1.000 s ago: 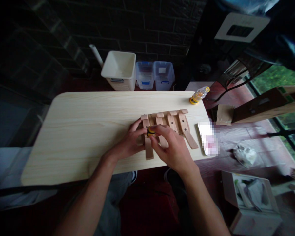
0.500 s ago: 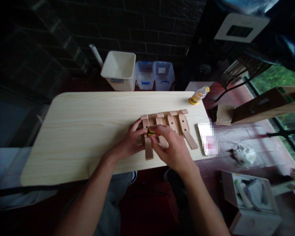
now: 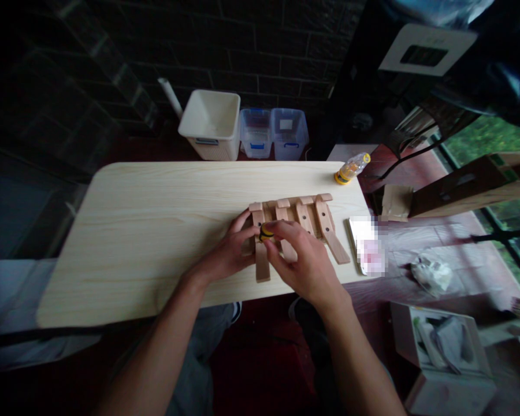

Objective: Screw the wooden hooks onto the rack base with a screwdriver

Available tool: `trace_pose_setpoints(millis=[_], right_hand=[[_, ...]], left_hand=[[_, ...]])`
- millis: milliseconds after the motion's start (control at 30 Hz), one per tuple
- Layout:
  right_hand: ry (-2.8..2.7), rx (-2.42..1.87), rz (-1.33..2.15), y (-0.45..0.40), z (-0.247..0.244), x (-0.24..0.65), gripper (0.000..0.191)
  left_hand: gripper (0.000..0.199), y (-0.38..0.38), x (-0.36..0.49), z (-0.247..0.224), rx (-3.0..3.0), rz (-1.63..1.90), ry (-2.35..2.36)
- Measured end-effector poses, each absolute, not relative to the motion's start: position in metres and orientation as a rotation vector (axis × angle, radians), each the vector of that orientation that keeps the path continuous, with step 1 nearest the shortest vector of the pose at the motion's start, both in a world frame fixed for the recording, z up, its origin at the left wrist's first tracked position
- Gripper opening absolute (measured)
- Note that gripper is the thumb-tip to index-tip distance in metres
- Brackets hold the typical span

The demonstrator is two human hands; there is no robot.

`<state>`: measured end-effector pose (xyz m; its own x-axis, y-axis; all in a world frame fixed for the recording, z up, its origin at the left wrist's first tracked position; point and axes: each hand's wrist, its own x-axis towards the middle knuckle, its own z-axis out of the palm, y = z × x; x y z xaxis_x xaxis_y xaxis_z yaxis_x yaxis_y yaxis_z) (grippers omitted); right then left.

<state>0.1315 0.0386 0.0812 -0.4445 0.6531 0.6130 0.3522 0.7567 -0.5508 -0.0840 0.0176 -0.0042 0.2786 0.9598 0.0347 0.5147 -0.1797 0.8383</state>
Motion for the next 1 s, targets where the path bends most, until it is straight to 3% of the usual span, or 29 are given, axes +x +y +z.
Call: trace_pose_setpoints(millis=[233,433,1000], right_hand=[[-2.074,-0.758,0.445,0.039,0.080,0.132,0.042],[-2.091,-0.765,0.469,0.039,0.081,0.132,0.039],[-2.096,-0.768,0.463,0.040,0.073,0.134,0.048]], left_hand=[[0.066,0.017,-0.094,0.000,1.818,0.813,1.211],[0.031,0.018,-0.096,0.006,1.722,0.883,1.225],[0.031,0.024,-0.093,0.004,1.651,0.905,1.322]])
